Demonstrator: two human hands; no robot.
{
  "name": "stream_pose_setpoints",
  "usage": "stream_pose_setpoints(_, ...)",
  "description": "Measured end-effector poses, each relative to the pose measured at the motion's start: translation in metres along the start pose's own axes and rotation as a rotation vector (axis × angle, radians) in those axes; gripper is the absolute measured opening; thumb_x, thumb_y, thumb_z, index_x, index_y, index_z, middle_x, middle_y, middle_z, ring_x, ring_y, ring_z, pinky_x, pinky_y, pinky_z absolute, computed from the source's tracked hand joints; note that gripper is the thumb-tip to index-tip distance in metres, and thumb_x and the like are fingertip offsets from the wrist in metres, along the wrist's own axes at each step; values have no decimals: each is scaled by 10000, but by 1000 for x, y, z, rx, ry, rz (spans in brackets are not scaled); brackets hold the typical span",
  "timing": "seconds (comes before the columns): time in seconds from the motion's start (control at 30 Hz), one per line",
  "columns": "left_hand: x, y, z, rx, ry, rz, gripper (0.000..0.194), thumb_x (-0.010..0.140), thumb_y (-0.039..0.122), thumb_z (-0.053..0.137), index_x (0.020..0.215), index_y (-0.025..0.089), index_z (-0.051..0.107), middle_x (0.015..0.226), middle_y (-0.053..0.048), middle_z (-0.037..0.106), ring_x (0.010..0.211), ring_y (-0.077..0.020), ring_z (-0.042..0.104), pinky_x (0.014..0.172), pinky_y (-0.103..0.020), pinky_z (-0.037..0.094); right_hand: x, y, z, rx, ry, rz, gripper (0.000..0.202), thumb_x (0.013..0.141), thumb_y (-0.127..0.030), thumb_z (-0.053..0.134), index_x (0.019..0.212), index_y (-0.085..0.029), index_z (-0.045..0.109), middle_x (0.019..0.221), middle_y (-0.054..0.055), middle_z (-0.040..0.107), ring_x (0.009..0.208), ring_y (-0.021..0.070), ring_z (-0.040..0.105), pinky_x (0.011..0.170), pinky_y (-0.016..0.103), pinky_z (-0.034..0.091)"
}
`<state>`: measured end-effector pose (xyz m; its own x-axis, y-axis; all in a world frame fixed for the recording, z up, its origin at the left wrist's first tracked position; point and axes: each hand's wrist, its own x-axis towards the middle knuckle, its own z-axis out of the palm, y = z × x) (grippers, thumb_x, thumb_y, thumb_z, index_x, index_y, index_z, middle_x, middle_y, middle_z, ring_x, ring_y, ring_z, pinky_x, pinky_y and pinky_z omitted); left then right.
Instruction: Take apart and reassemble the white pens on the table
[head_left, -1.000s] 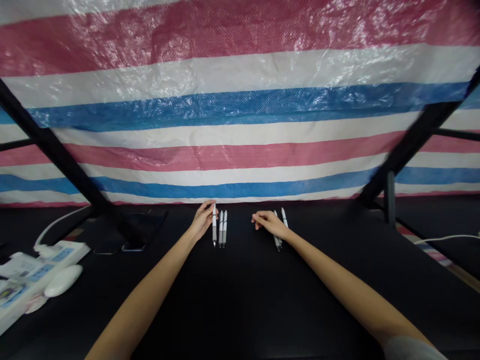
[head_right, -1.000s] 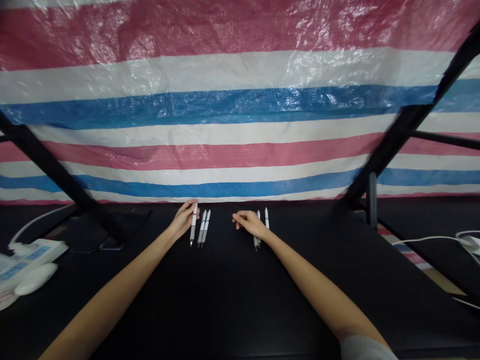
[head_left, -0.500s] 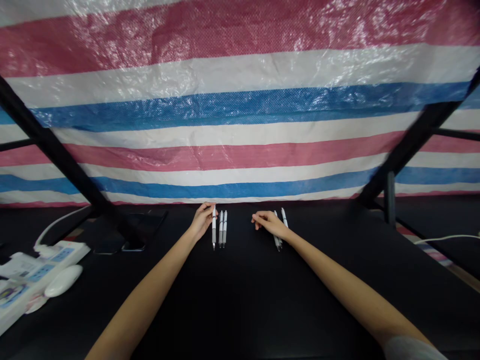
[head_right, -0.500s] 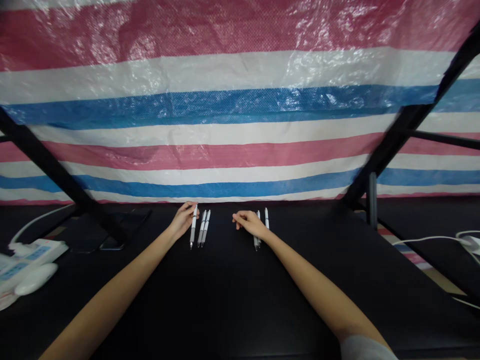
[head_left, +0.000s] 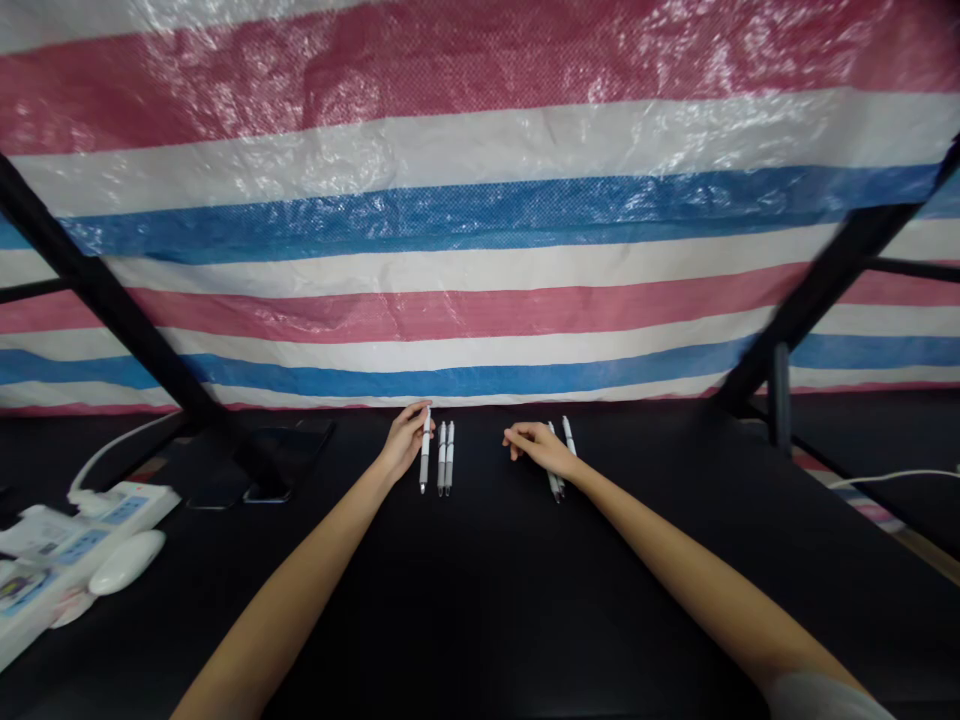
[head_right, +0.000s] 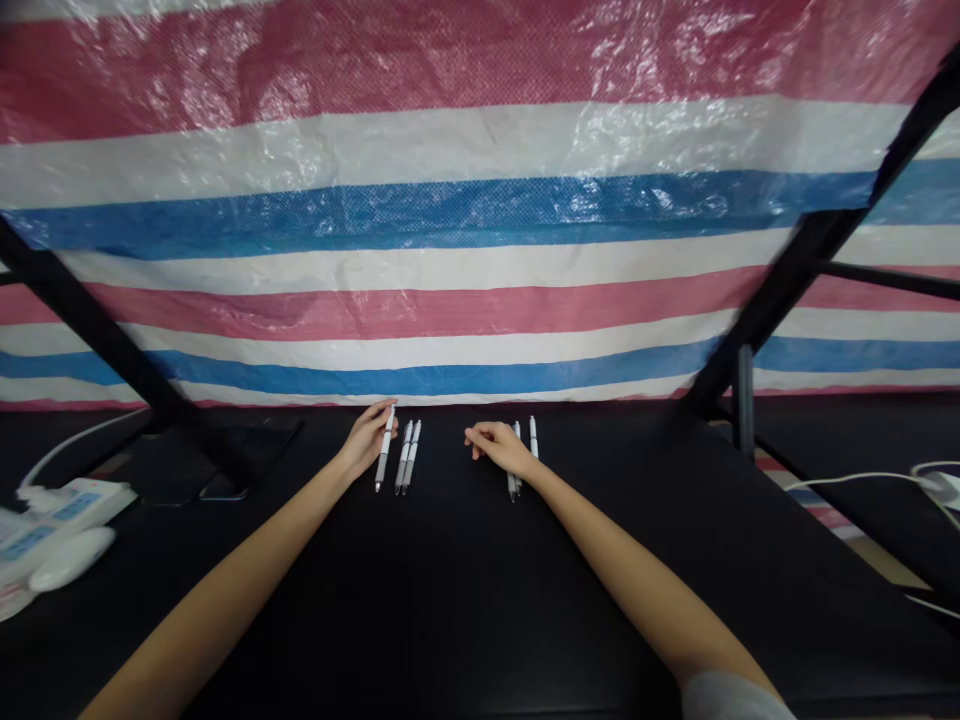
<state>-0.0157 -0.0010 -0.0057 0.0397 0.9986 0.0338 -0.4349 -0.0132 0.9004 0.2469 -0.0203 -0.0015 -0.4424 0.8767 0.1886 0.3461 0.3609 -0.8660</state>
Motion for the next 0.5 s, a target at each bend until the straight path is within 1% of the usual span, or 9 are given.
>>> stream_pose_setpoints(0.17, 0, 0, 0, 3, 8, -4, 318, 664, 254, 727, 943, 139, 627, 592, 12, 567, 548, -81, 542, 526, -178, 417, 1, 0, 0, -19, 0, 16, 439, 851, -547, 434, 737, -159, 602, 601, 19, 595, 584, 145, 542, 598, 259, 399)
stream_pose_setpoints(0.5, -2, 1, 2, 12, -14, 13, 204, 660, 225, 718, 807, 151, 598, 586, 19, 568, 543, -85, 549, 550, -192, 433, 1, 1, 0, -35, 2, 4, 445, 860, -546, 418, 727, -163, 602, 610, 24, 600, 599, 150, 549, 624, 272, 417)
